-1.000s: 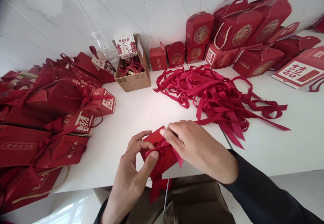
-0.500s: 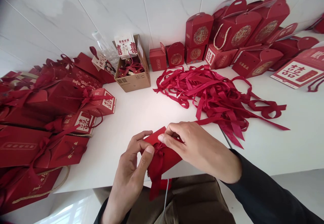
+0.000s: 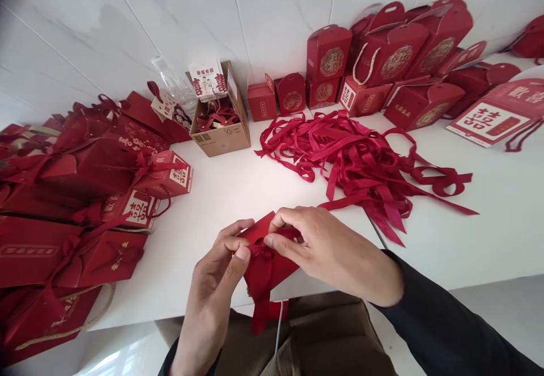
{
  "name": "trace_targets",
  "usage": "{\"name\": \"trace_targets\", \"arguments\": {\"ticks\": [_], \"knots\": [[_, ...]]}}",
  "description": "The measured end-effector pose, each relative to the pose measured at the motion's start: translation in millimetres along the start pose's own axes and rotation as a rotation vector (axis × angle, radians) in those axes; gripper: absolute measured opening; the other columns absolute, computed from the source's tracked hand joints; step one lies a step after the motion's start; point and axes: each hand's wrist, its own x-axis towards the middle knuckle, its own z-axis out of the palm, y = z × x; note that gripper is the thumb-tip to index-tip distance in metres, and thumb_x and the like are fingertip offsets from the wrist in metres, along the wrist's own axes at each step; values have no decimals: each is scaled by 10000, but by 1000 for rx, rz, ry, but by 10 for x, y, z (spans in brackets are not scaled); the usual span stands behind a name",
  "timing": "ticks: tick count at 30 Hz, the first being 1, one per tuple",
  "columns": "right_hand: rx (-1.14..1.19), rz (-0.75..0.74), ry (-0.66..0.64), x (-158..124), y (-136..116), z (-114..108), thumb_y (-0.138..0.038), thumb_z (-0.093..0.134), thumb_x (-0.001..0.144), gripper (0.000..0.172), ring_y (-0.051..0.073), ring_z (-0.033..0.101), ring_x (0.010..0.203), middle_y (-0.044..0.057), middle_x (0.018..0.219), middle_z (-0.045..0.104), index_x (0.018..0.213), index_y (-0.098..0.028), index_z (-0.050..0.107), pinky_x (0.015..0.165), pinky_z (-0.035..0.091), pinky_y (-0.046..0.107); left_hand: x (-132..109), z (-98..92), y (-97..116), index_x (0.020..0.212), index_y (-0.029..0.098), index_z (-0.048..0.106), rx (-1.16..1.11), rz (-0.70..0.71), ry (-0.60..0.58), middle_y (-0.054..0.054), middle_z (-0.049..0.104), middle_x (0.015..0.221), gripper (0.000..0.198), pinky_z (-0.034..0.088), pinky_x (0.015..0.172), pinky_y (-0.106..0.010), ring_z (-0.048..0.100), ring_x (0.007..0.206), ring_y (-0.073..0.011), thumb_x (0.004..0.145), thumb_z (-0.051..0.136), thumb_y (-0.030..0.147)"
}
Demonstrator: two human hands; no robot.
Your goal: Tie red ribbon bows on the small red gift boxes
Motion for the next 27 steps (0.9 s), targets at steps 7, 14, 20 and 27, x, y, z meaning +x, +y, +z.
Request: {"name": "trace_targets", "arguments": {"ticks": [7,14,20,27], "knots": [[-18,19,36,24,-20,15,-440,495,1054,314,132,438,581,-55,691,542,842,-241,613,525,350,264,-13,-55,-61,830,233,669,60,40,-65,-101,651,1348,304,458,1100,-418,501,1431,-300,1024,587,452],[47,77,77,-6,-80,-24,-533,506,1032,405,123,372,519,-67,609,441,766,-240,593,484,317,263,-25,-25,-42,924,240,718,206,93,-39,-127,634,1347,174,467,1091,-475,524,1412,-324,976,644,388],[228,39,25,4,-103,-91,-535,595,1009,341,128,569,623,-45,711,620,837,-249,665,586,447,249,0,-56,-60,875,236,676,140,74,-66,-107,637,1351,237,475,1051,-414,530,1400,-298,1017,593,406],[104,54,93,-73,61,-62,-615,533,1028,469,287,654,1264,72,1439,665,1407,-351,615,891,584,363,-6,-18,-56,777,211,629,-95,-56,28,-94,667,1349,348,500,985,-357,593,1295,-291,996,613,482]]}}
